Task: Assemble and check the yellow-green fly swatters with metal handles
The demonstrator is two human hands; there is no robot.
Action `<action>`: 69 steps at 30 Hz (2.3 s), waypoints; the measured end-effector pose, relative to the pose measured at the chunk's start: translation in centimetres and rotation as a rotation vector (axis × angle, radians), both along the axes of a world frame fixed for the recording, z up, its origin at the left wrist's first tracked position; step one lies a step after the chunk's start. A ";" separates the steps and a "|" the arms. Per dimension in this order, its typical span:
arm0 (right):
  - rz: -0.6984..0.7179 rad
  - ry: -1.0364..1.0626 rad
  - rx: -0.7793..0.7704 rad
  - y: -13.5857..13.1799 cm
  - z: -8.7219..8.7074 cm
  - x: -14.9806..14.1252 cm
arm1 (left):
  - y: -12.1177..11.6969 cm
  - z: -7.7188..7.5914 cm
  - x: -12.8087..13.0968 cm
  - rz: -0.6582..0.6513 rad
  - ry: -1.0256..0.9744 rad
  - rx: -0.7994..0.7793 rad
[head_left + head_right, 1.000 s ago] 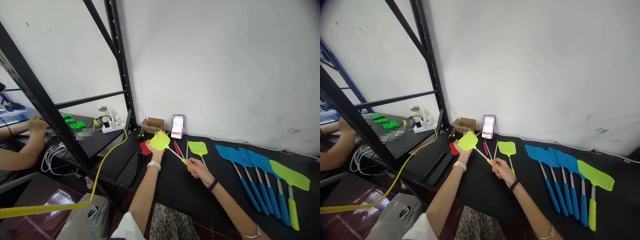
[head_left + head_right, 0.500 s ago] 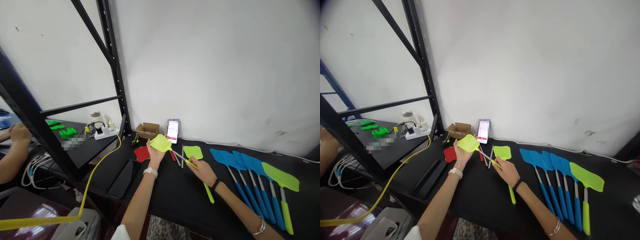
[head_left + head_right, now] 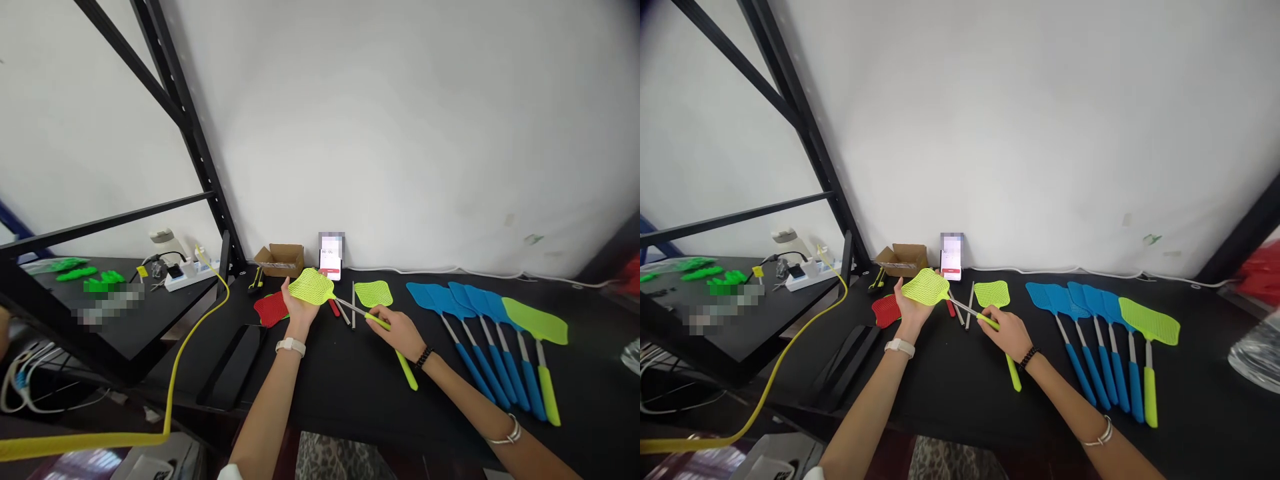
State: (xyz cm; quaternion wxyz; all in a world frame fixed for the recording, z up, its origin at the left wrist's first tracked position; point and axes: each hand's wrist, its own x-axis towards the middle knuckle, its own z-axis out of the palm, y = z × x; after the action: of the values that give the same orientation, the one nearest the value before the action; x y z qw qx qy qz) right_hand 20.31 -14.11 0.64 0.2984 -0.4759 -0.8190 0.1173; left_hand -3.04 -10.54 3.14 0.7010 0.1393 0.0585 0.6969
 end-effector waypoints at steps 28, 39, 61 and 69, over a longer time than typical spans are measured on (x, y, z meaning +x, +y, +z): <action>-0.065 0.088 -0.004 0.1 0.4 0.9 | -0.7 0.8 0.8 -0.073 0.206 0.044; -0.203 0.182 0.118 1.1 0.3 1.7 | 0.5 0.1 0.1 -0.003 0.270 -0.056; -0.144 1.190 -0.387 2.6 3.0 5.6 | 0.7 -1.5 2.2 0.152 1.261 0.030; -0.205 0.930 -0.405 2.7 1.5 5.0 | 0.1 -2.3 3.6 0.377 1.744 0.453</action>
State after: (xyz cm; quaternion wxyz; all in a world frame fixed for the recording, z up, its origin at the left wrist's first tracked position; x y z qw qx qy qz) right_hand 25.27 -11.37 2.16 0.5425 -0.4994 -0.5100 0.4429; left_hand 0.57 -10.48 0.79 0.2395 0.7375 0.4503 0.4427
